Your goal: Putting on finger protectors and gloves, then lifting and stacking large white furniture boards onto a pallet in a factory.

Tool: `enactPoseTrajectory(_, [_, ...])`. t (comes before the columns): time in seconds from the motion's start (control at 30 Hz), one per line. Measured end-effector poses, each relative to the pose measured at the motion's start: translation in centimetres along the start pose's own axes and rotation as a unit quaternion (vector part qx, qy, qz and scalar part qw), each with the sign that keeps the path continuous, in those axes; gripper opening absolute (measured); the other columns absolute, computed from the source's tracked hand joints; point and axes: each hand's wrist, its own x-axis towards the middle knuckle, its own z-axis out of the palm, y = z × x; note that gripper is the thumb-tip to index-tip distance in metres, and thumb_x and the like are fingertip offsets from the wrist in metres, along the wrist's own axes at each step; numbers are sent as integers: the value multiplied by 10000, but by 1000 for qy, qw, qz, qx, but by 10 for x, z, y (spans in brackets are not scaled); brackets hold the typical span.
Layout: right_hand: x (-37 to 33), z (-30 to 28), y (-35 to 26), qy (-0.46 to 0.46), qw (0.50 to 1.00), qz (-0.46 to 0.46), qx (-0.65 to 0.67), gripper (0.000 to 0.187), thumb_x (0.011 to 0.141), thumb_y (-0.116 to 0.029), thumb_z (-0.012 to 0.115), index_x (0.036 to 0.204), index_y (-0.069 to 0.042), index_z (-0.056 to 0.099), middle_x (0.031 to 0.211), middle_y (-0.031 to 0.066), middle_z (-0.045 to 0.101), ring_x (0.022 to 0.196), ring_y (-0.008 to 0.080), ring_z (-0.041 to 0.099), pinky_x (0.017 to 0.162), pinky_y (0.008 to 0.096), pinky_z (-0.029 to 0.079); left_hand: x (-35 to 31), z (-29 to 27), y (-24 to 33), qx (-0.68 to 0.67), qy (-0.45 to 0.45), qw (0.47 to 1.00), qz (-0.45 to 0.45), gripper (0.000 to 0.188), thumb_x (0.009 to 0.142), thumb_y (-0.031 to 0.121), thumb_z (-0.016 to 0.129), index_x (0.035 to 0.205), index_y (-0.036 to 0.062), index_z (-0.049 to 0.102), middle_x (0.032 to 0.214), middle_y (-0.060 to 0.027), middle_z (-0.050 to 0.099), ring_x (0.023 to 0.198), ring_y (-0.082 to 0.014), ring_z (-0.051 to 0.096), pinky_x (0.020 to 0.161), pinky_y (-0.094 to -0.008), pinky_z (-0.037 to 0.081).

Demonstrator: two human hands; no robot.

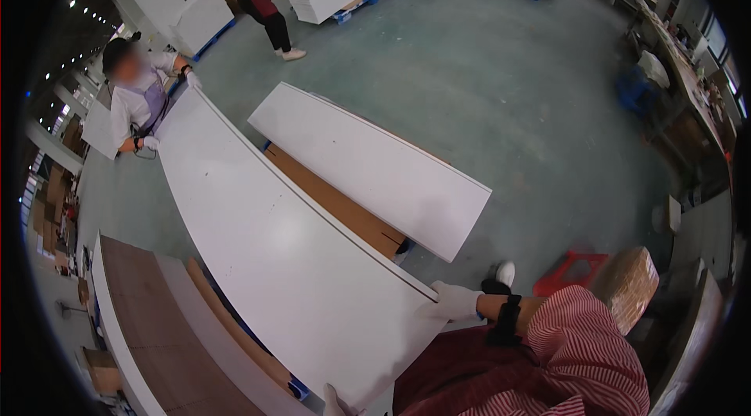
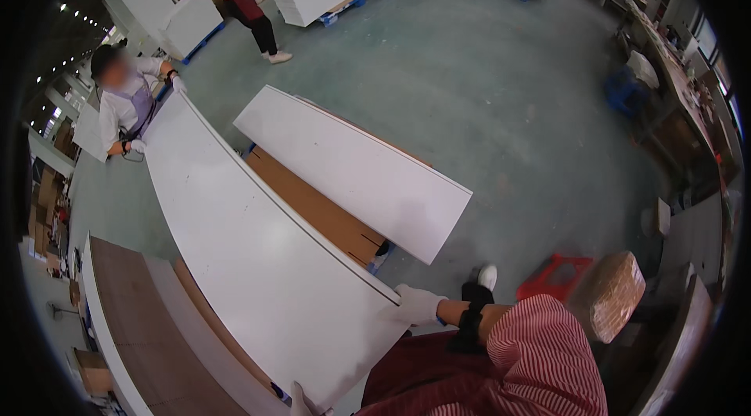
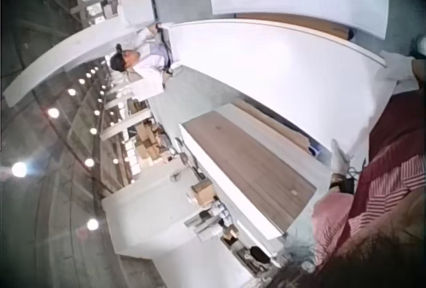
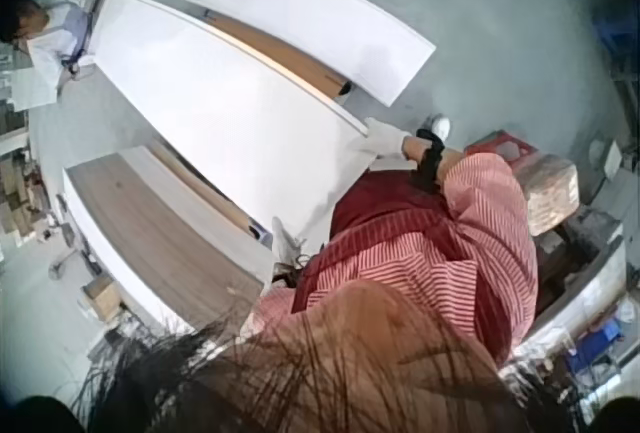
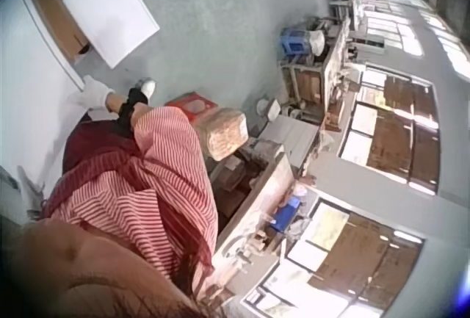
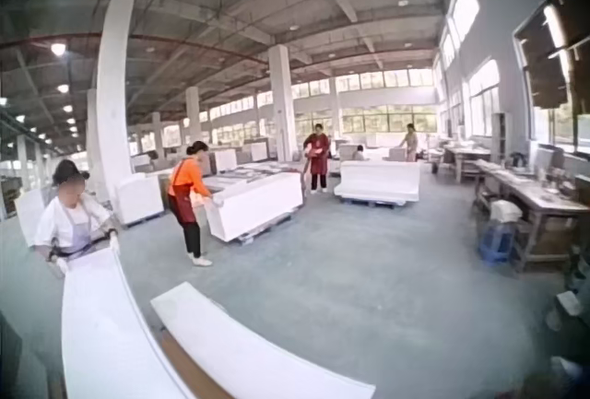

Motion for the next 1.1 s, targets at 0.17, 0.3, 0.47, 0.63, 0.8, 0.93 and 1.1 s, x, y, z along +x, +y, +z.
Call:
enactPoseTrajectory(0.17, [37,-115,67,4,1000,12,-27,845,830,-633,688,1296,48,505,1115,204,684,937,296,694,834,376,544,56,122,-23,-36,41,998,-37,861,921,704,566,1499,90,391,1356,-73,561,1096,-255,622,770,-506,538])
enactPoseTrajectory(0.3, [67,-191,122,37,998,45,-35,926,833,-626,688,1411,56,447,1261,232,642,1132,351,650,959,392,509,86,231,-27,-15,21,1000,8,817,935,660,566,1494,90,390,1292,-113,597,1039,-254,647,750,-488,564])
enactPoseTrajectory(0.47, [131,-252,192,53,997,53,-35,939,836,-616,687,1454,40,421,1318,237,618,1211,361,615,1000,392,483,167,334,-35,-42,-36,998,35,813,950,626,557,1564,172,278,1468,-118,472,1274,-316,546,905,-474,523])
enactPoseTrajectory(0.63, [219,-279,276,80,994,53,-43,869,838,-596,698,1391,38,478,1265,230,646,1179,361,630,980,395,493,273,400,-66,-83,62,995,-14,827,887,733,565,1489,196,387,1465,-55,494,1256,-322,527,976,-578,383])
enactPoseTrajectory(0.8, [279,-303,332,88,995,41,-28,870,831,-597,708,1348,68,488,1114,207,687,1001,306,689,834,380,553,351,433,-91,-75,28,997,1,815,882,744,560,1466,196,411,1406,-57,538,1221,-308,547,910,-543,414])
enactPoseTrajectory(0.93, [309,-315,357,61,996,61,-16,883,828,-612,698,1333,80,480,1048,174,680,827,243,698,692,349,567,401,450,-109,-107,15,994,26,757,906,724,543,1432,187,448,1302,-55,602,1134,-289,591,843,-504,443])
enactPoseTrajectory(1.1, [330,-330,372,25,996,63,-57,840,845,-606,672,1364,23,472,1036,146,675,757,220,692,660,342,570,422,460,-121,-88,28,995,46,703,933,717,502,1389,183,478,1238,-44,624,1035,-268,621,717,-440,460])
